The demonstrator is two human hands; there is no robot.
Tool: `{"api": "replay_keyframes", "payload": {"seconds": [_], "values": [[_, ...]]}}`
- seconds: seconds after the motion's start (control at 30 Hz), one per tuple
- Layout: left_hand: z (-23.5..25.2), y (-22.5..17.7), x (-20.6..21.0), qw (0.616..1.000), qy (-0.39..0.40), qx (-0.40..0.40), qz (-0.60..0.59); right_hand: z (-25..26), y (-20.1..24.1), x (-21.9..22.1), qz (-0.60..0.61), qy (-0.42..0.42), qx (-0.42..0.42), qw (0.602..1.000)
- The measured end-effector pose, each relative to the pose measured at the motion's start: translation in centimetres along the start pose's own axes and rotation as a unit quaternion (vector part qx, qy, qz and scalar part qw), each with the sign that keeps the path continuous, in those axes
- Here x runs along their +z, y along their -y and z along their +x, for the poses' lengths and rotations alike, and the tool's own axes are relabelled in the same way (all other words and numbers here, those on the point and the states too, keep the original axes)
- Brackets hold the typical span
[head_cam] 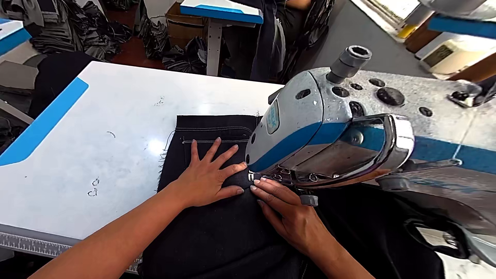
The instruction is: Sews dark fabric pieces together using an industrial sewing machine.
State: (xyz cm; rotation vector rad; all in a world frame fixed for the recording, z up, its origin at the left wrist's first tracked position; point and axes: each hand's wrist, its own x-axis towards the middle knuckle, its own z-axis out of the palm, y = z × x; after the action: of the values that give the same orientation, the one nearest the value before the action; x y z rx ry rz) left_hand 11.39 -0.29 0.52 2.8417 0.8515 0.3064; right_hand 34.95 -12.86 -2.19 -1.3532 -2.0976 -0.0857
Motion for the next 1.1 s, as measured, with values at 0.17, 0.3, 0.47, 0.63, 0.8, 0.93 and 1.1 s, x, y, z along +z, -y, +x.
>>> {"api": "replay_keyframes", "payload": {"seconds": [0.17, 0.3, 0.47, 0.63, 0.8, 0.93, 1.1], "values": [[0.3, 0.2, -0.2, 1.0, 0.002, -0.009, 0.01, 0.6, -0.7, 0.0, 0.006, -0.014, -0.009, 1.0], [0.9, 0.2, -0.4, 1.0, 0.008, -0.027, 0.009, 0.9, -1.7, 0.2, -0.003, -0.017, -0.001, 1.0], [1.1, 0.3, -0.5, 0.999, 0.009, -0.031, 0.012, 1.3, -2.2, 0.1, -0.017, -0.019, -0.008, 1.0], [1.2, 0.3, -0.6, 0.999, 0.008, -0.037, 0.008, 1.4, -2.5, 0.2, -0.02, -0.022, -0.016, 0.999], [1.3, 0.3, -0.6, 0.999, 0.008, -0.041, 0.004, 1.5, -2.5, 0.1, -0.025, -0.032, -0.014, 0.999], [1.4, 0.3, -0.6, 0.999, 0.009, -0.042, 0.006, 1.7, -2.4, -0.2, -0.024, -0.052, -0.023, 0.998], [1.3, 0.2, -0.7, 0.999, 0.005, -0.039, 0.005, 1.7, -2.4, -0.1, -0.025, -0.062, -0.03, 0.997]]}}
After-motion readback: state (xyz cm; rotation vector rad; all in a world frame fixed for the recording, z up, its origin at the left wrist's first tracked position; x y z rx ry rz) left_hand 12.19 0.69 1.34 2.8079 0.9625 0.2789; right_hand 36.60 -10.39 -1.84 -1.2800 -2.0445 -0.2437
